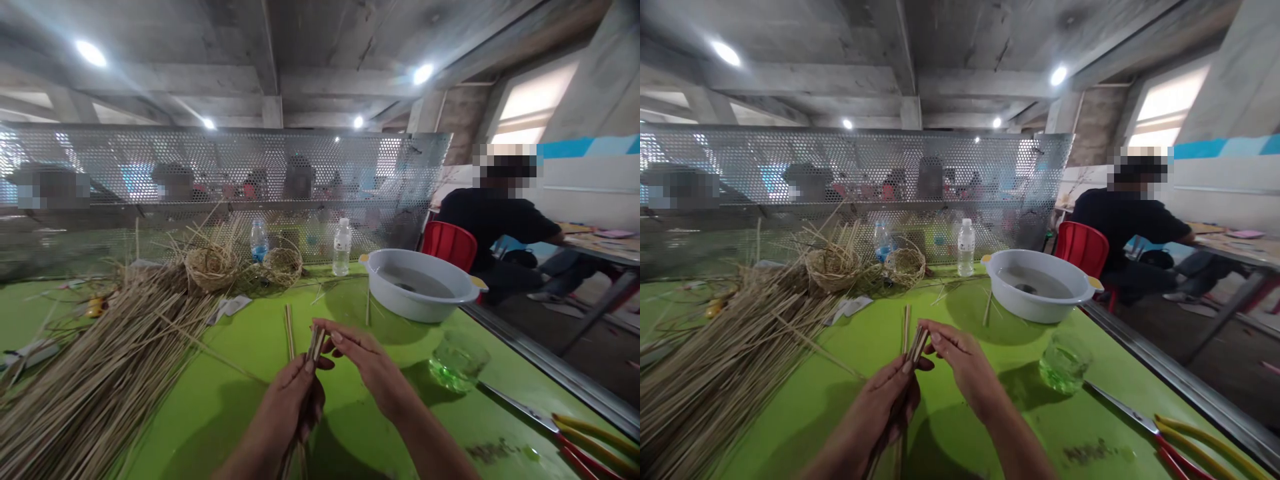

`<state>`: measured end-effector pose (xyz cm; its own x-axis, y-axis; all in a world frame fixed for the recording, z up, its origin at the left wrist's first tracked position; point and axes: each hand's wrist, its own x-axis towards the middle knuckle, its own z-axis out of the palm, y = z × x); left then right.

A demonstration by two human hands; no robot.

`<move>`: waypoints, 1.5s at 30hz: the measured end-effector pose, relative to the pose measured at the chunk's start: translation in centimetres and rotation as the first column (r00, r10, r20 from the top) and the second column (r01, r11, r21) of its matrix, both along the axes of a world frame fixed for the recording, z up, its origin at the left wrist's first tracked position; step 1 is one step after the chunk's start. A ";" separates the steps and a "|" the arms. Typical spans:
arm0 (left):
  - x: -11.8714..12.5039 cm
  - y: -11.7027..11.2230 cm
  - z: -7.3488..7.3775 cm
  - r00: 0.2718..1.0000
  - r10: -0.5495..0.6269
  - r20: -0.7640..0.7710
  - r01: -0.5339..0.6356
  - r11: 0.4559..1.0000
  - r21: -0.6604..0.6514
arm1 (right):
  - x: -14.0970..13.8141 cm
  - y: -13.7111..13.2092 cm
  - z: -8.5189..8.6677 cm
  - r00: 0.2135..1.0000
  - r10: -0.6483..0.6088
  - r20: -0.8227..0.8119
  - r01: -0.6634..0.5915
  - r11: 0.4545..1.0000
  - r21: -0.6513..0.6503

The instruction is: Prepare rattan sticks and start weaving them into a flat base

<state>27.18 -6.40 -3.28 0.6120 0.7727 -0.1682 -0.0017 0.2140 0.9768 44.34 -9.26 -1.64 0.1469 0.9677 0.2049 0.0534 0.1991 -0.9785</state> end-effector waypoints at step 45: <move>0.0 -0.1 0.5 1.000 -0.007 0.001 0.007 0.998 0.066 | -0.4 0.2 0.5 0.980 -0.032 -0.194 0.030 0.999 -0.012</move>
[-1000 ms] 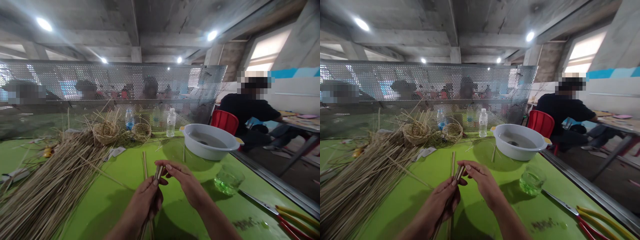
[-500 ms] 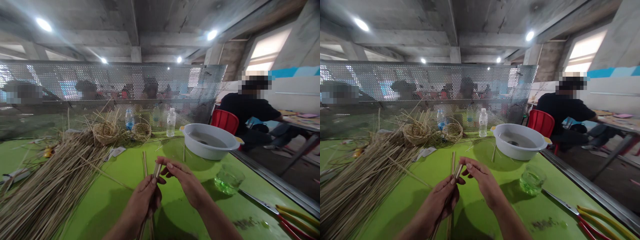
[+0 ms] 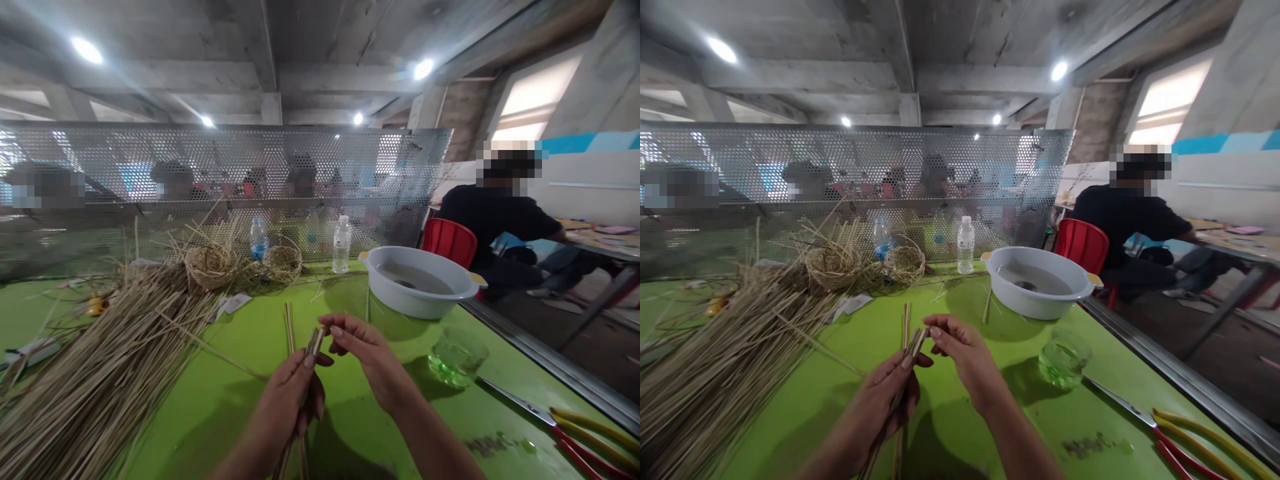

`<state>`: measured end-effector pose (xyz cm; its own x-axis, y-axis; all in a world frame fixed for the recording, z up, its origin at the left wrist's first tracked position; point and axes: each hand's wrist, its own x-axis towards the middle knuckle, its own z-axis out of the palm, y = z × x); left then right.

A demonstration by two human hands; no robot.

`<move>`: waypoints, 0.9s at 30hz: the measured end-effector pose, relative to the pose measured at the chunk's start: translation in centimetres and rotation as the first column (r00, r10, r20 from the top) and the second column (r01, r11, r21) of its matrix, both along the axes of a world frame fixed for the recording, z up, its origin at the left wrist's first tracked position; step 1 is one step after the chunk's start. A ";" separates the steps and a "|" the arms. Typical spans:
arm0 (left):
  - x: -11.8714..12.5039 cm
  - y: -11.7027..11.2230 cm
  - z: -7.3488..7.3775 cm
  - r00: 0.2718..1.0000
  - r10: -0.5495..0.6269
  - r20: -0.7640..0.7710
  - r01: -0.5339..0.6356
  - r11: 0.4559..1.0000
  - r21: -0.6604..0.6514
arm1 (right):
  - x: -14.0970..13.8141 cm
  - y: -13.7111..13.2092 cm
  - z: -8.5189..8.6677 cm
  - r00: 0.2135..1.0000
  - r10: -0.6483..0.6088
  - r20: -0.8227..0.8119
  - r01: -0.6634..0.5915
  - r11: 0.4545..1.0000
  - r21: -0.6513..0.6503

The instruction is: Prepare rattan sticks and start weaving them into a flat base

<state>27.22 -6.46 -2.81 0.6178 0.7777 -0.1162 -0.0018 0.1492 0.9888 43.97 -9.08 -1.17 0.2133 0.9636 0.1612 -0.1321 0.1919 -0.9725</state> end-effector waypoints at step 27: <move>0.4 -0.3 -0.5 0.998 -0.039 -0.057 0.047 0.988 0.149 | -0.8 0.9 -1.3 0.984 0.112 -0.139 -0.114 0.993 -0.007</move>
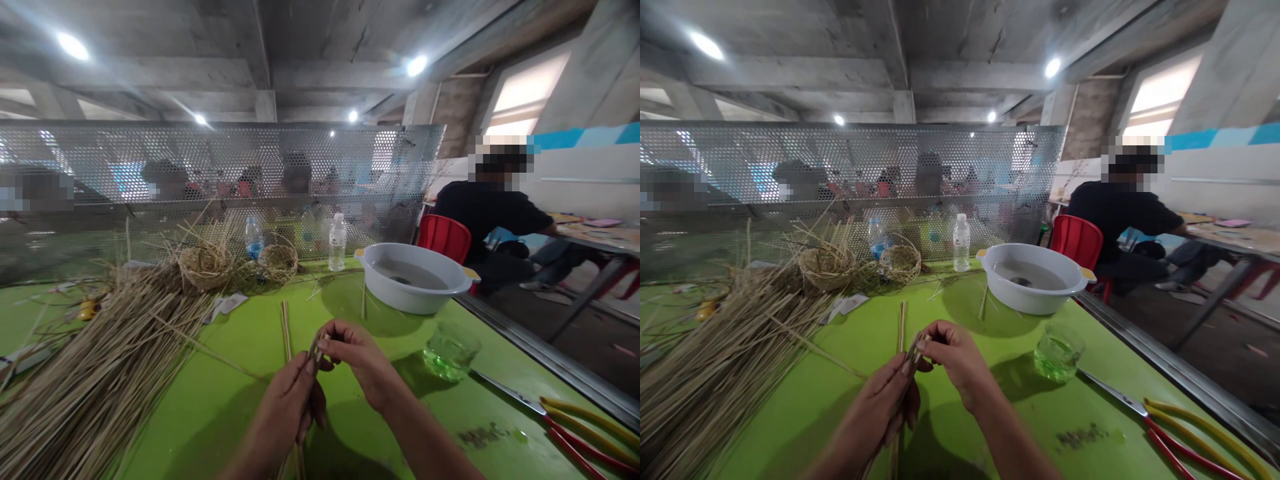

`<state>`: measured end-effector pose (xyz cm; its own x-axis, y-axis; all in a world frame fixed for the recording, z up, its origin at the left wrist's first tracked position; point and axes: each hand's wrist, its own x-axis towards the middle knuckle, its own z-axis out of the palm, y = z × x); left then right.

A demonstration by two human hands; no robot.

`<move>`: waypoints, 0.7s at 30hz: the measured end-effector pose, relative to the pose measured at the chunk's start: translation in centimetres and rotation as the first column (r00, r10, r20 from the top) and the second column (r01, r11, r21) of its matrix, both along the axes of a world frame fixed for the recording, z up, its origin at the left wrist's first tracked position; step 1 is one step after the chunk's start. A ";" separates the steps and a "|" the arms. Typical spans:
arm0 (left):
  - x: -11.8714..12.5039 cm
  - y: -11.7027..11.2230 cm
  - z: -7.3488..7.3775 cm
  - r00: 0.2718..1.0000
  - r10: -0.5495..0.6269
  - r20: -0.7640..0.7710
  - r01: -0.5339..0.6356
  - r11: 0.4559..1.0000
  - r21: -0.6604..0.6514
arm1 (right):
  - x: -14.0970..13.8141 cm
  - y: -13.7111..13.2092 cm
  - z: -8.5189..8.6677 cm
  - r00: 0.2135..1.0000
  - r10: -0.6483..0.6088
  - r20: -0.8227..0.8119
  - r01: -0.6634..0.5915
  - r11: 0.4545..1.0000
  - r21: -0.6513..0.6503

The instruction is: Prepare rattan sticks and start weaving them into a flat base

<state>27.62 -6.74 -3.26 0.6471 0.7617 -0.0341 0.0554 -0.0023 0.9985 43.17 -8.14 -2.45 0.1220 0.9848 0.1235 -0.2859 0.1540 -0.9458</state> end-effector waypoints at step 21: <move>0.0 -0.3 0.1 1.000 -0.006 -0.027 0.006 1.000 0.009 | 0.2 -0.4 0.4 0.996 -0.039 0.078 0.042 0.999 -0.032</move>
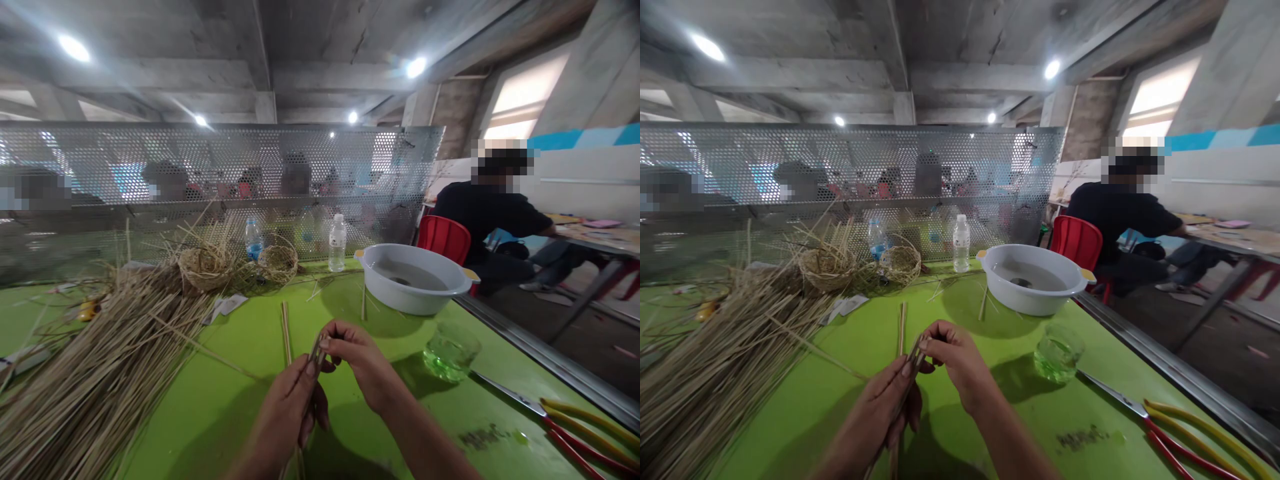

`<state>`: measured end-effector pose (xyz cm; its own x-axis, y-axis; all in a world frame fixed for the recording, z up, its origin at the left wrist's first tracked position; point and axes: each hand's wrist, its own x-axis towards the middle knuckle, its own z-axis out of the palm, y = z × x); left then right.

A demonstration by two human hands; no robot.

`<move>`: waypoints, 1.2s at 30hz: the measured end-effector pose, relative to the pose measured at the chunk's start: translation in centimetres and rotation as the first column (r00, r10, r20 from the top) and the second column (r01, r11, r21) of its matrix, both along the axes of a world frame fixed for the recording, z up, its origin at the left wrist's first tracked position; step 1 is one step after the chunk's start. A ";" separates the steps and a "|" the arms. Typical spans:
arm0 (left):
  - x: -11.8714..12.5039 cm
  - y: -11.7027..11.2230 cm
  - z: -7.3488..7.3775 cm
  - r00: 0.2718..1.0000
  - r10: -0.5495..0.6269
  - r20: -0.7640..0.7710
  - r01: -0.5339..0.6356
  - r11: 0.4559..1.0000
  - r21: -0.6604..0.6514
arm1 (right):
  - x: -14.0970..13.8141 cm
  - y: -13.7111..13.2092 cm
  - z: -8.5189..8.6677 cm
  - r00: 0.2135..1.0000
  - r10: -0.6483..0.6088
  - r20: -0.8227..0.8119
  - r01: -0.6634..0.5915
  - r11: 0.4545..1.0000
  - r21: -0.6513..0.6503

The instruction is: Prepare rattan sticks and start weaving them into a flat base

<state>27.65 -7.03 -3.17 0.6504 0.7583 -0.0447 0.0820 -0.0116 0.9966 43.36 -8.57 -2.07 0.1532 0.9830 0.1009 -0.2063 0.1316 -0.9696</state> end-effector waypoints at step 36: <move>0.0 0.9 -0.2 0.993 0.069 0.091 -0.063 0.996 -0.067 | 0.2 -1.1 1.1 0.986 -0.014 0.165 0.002 0.997 0.074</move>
